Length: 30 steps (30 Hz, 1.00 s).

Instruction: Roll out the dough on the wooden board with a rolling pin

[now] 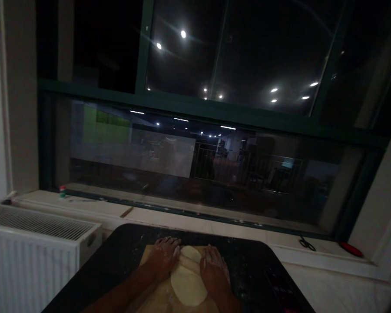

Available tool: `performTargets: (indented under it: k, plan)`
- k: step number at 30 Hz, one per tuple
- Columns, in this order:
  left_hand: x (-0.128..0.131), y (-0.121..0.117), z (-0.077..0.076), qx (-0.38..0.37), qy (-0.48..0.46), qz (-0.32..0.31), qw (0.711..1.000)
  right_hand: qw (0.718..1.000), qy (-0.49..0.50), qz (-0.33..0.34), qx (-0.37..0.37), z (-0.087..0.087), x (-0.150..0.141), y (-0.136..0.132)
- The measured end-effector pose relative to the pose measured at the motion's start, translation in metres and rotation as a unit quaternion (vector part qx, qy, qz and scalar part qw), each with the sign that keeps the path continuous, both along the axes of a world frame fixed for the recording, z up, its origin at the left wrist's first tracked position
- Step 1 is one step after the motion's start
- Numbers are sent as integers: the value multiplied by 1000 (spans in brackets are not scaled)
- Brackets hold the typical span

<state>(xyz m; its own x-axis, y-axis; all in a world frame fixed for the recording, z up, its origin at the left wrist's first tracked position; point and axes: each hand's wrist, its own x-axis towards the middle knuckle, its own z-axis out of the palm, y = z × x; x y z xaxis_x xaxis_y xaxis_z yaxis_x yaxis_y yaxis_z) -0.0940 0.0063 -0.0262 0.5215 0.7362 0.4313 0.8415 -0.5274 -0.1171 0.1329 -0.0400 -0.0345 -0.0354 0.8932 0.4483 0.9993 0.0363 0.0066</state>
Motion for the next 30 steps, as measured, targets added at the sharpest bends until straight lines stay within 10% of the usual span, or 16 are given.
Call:
performTargets:
  k: [13,23,30]
  plan:
    - [-48,-108,-2,32,-104,-59,992,953,34,149,261,-94,0,-54]
    - [-26,-93,30,-43,-131,0,990,964,-45,102,242,-38,1,-54]
    - [-32,-118,5,-41,-59,42,997,981,-69,162,88,-26,14,-45]
